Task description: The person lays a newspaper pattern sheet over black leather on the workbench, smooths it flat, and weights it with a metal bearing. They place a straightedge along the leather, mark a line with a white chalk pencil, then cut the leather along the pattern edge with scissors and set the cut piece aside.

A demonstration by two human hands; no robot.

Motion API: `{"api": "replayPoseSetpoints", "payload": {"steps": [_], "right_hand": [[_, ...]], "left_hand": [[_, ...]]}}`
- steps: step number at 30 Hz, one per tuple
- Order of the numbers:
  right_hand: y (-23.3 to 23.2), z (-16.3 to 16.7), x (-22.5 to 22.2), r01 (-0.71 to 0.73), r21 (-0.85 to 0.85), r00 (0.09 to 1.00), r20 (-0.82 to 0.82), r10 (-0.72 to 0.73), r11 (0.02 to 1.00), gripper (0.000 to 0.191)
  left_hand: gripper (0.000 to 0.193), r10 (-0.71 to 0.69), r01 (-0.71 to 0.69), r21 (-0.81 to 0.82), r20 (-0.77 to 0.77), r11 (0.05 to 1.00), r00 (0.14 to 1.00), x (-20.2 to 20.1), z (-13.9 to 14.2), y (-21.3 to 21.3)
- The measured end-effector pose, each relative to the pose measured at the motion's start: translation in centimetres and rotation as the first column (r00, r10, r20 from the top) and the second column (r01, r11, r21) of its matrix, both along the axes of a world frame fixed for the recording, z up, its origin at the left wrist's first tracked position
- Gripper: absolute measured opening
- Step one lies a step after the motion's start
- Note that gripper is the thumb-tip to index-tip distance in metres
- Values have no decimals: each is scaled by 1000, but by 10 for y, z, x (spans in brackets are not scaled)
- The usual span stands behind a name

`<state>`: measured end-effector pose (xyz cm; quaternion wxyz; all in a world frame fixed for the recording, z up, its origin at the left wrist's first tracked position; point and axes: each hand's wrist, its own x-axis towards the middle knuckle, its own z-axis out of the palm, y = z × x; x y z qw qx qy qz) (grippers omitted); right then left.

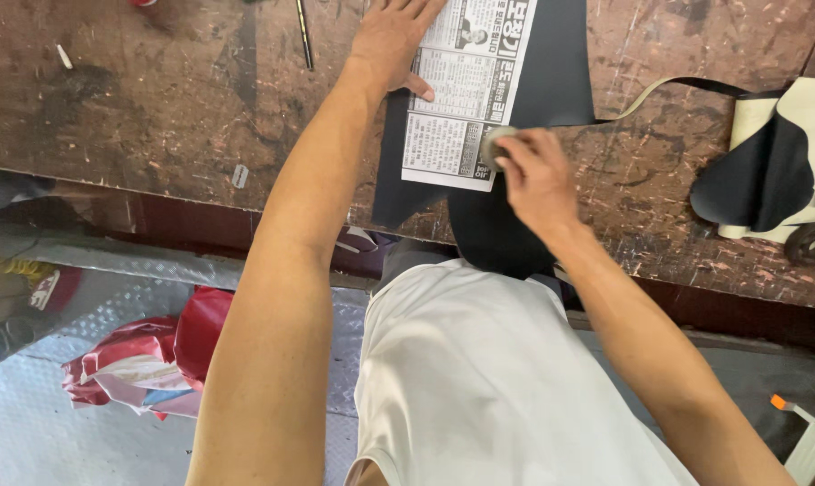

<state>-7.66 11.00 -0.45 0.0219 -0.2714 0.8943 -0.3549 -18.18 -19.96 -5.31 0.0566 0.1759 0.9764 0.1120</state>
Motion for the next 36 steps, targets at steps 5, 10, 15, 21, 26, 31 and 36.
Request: {"api": "replayPoseSetpoints", "payload": {"steps": [5, 10, 15, 21, 26, 31, 36], "right_hand": [[-41, 7, -2, -89, 1, 994, 67, 89, 996, 30], [-27, 8, 2, -88, -3, 988, 130, 87, 996, 44], [21, -4, 21, 61, 51, 991, 112, -66, 997, 48], [88, -14, 44, 283, 181, 950, 80, -301, 942, 48], [119, -28, 53, 308, 208, 942, 70, -328, 928, 48], [105, 31, 29, 523, -104, 838, 248, -487, 846, 33], [116, 171, 4, 160, -627, 987, 98, -127, 762, 23]], "left_hand": [[148, 11, -10, -74, 15, 997, 1000, -2, 4, 4], [147, 19, -15, -66, 64, 998, 998, -2, 1, 5], [147, 50, -45, -33, 168, 998, 985, 0, -4, 3], [143, 85, -88, 26, 106, 996, 991, 6, -7, 6], [92, 201, -181, 209, -76, 961, 977, 58, -7, 22], [42, 552, -450, 488, -79, 748, 830, 137, -1, 58], [28, 695, -570, 525, -59, 632, 716, 181, 14, 80]]}}
